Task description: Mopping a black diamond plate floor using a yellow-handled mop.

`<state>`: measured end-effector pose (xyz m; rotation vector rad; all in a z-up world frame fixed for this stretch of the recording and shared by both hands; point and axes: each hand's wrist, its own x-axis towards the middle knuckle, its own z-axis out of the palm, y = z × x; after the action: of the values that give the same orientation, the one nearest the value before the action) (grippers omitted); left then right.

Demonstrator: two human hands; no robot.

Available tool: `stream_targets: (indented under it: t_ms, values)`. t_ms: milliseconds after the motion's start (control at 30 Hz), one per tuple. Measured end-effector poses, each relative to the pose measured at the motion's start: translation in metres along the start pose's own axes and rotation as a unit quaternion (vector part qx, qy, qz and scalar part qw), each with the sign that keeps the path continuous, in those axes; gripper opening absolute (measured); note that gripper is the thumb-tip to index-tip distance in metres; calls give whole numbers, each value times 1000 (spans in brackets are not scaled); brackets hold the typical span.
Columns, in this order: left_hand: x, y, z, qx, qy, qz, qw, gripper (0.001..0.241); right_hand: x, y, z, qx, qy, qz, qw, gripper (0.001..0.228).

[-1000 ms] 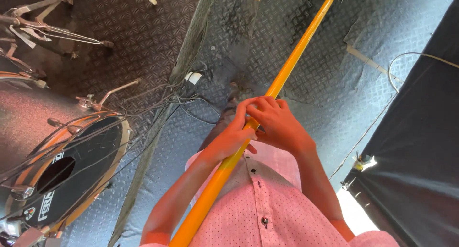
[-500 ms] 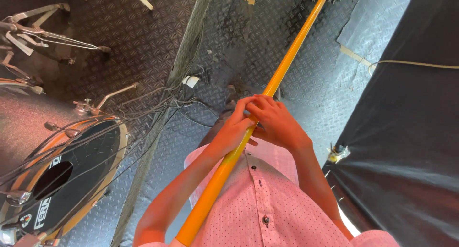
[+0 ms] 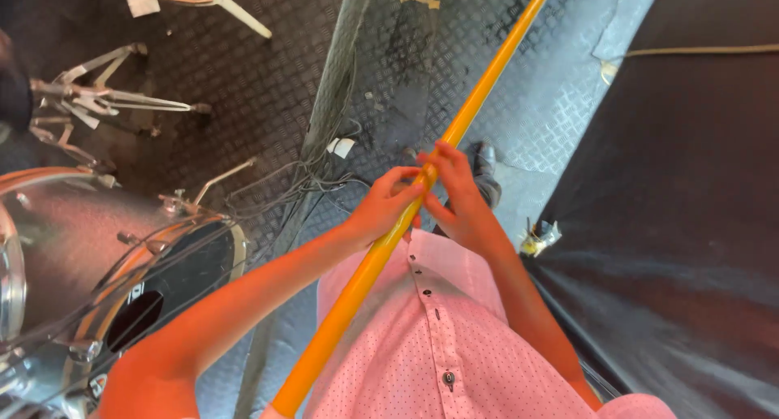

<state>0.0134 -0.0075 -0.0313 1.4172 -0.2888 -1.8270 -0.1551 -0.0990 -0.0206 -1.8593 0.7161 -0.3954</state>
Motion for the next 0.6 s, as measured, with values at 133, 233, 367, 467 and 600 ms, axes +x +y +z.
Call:
stream_targets:
  t_ms: [133,233,367,467,600]
  values:
    - [26,-8,25,-49,-21,-78,996,42,6,23,21,-10,166,168,972,70]
    - [33,-11,44,-12,-12,-68,998,36,16,53,30,324,182,375,849,88]
    - [27,-7,50,43,2,-30,999,50,36,101,48,431,299,292,800,89]
    - [23,12,53,92,-3,-18,996,67,48,118,48,421,314,310,792,81]
    - [24,29,51,168,-7,-17,986,73,61,105,39,422,303,317,794,78]
